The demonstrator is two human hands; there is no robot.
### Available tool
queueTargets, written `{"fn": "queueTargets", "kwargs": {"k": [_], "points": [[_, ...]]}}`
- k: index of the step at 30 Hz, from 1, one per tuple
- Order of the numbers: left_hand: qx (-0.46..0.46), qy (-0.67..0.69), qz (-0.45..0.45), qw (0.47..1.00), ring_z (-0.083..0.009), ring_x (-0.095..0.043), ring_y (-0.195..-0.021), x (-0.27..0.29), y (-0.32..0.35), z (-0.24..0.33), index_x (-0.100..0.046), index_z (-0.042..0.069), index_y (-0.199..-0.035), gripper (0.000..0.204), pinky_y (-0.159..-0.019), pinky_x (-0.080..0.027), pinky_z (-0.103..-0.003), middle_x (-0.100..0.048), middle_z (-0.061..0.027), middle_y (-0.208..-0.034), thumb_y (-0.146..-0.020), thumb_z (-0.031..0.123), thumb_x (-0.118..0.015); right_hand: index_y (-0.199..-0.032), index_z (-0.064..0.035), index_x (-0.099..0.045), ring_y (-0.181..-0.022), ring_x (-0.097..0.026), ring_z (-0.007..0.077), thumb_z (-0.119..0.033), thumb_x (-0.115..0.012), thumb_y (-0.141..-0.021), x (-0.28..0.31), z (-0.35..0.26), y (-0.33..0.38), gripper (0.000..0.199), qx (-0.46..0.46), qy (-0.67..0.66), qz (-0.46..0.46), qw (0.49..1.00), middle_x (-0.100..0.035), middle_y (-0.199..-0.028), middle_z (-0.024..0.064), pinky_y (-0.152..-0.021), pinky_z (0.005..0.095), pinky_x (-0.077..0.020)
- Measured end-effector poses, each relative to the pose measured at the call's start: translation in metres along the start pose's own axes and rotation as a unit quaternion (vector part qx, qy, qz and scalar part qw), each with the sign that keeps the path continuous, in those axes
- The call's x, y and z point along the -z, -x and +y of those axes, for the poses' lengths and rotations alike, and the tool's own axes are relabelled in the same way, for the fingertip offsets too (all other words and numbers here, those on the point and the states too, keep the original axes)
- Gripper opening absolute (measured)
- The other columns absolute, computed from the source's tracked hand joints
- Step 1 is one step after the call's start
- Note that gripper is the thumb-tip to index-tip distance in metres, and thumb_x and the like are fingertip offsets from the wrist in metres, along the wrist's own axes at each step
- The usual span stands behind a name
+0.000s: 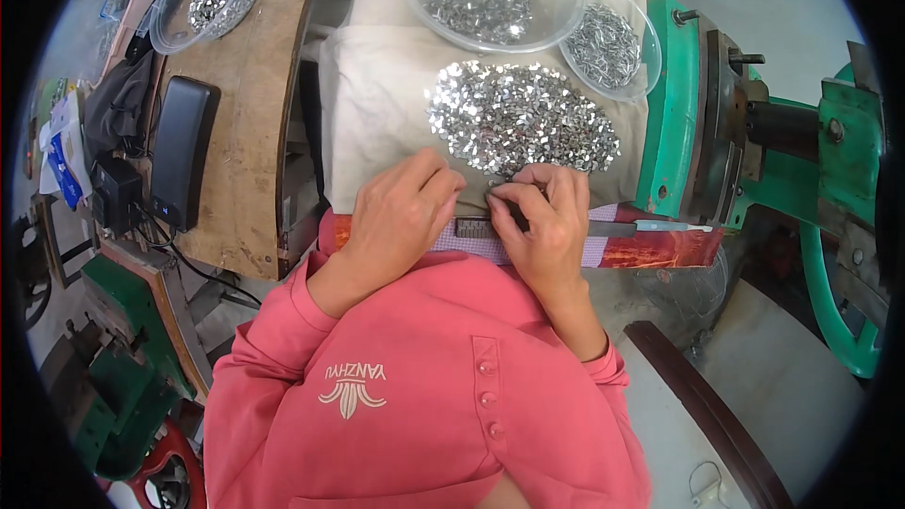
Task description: The person sits at a workbench and manually places small, shiny metal pieces into a purple grid-like tray. They repeatedly pick up individual pieces from a pile on a white cloth and arrange them in the tray. The person also uses a green mechanical press to process the tray, operating a large wheel to lower a metal block onto the components.
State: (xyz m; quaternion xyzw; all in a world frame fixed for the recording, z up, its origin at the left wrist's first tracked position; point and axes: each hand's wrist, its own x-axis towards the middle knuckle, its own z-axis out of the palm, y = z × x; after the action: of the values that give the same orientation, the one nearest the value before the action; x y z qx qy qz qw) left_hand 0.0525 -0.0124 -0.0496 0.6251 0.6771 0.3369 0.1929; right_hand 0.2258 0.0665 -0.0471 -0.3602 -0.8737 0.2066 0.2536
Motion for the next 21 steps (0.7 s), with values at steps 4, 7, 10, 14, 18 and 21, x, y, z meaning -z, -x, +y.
{"fn": "queueTargets", "kwargs": {"k": [4, 7, 10, 14, 18, 21], "points": [[0.041, 0.057, 0.013, 0.997, -0.0276, -0.063, -0.074, 0.000, 0.005, 0.000, -0.066, 0.005, -0.093, 0.016, -0.062, -0.050, -0.038, -0.060, -0.0075, -0.092, -0.079, 0.004, -0.074, -0.081, -0.0104, -0.069, -0.095, -0.055, 0.0256, -0.007, -0.081, -0.064, 0.009, -0.003, 0.010, 0.021, 0.015, -0.025, -0.005, 1.000, -0.061, -0.097, 0.0025, -0.079, 0.0383, -0.0423], [0.042, 0.062, 0.030, 0.997, -0.0270, -0.062, -0.073, -0.004, 0.008, -0.003, -0.068, 0.005, -0.091, 0.014, -0.062, -0.050, -0.037, -0.061, -0.0073, -0.094, -0.079, 0.004, -0.075, -0.082, -0.0120, -0.071, -0.095, -0.055, 0.0251, -0.009, -0.081, -0.065, 0.011, -0.005, 0.021, 0.021, 0.035, -0.020, -0.015, 0.999, -0.061, -0.098, 0.0013, -0.080, 0.0384, -0.0414], [0.016, 0.035, 0.036, 0.999, -0.0266, -0.062, -0.072, -0.007, 0.008, -0.005, -0.068, 0.004, -0.087, 0.011, -0.062, -0.049, -0.037, -0.061, -0.0071, -0.094, -0.078, 0.004, -0.075, -0.086, -0.0144, -0.074, -0.095, -0.054, 0.0247, -0.012, -0.082, -0.068, 0.011, -0.004, 0.024, 0.020, 0.033, -0.022, -0.048, 0.998, -0.062, -0.098, -0.0002, -0.081, 0.0385, -0.0403], [0.015, 0.036, 0.037, 0.999, -0.0264, -0.062, -0.072, -0.008, 0.007, -0.004, -0.067, 0.004, -0.085, 0.011, -0.061, -0.049, -0.037, -0.061, -0.0073, -0.094, -0.078, 0.004, -0.075, -0.091, -0.0151, -0.075, -0.095, -0.053, 0.0247, -0.012, -0.081, -0.071, 0.015, -0.003, 0.016, 0.021, 0.032, -0.009, -0.040, 0.999, -0.062, -0.097, -0.0006, -0.082, 0.0389, -0.0397], [0.003, 0.043, 0.037, 0.998, -0.0264, -0.062, -0.072, -0.006, 0.008, -0.005, -0.067, 0.005, -0.084, 0.011, -0.061, -0.049, -0.037, -0.061, -0.0072, -0.093, -0.076, 0.004, -0.075, -0.093, -0.0152, -0.074, -0.098, -0.054, 0.0258, -0.012, -0.080, -0.072, 0.008, 0.003, 0.000, 0.022, 0.049, 0.043, -0.016, 0.998, -0.061, -0.098, -0.0003, -0.083, 0.0397, -0.0400], [-0.009, 0.059, 0.021, 0.998, -0.0259, -0.062, -0.074, 0.000, 0.013, -0.004, -0.066, 0.005, -0.083, 0.012, -0.063, -0.049, -0.037, -0.060, -0.0064, -0.093, -0.075, 0.004, -0.074, -0.091, -0.0149, -0.073, -0.101, -0.054, 0.0265, -0.011, -0.079, -0.071, 0.005, 0.007, -0.008, 0.021, 0.062, 0.070, -0.047, 0.994, -0.061, -0.100, 0.0003, -0.083, 0.0404, -0.0404]]}}
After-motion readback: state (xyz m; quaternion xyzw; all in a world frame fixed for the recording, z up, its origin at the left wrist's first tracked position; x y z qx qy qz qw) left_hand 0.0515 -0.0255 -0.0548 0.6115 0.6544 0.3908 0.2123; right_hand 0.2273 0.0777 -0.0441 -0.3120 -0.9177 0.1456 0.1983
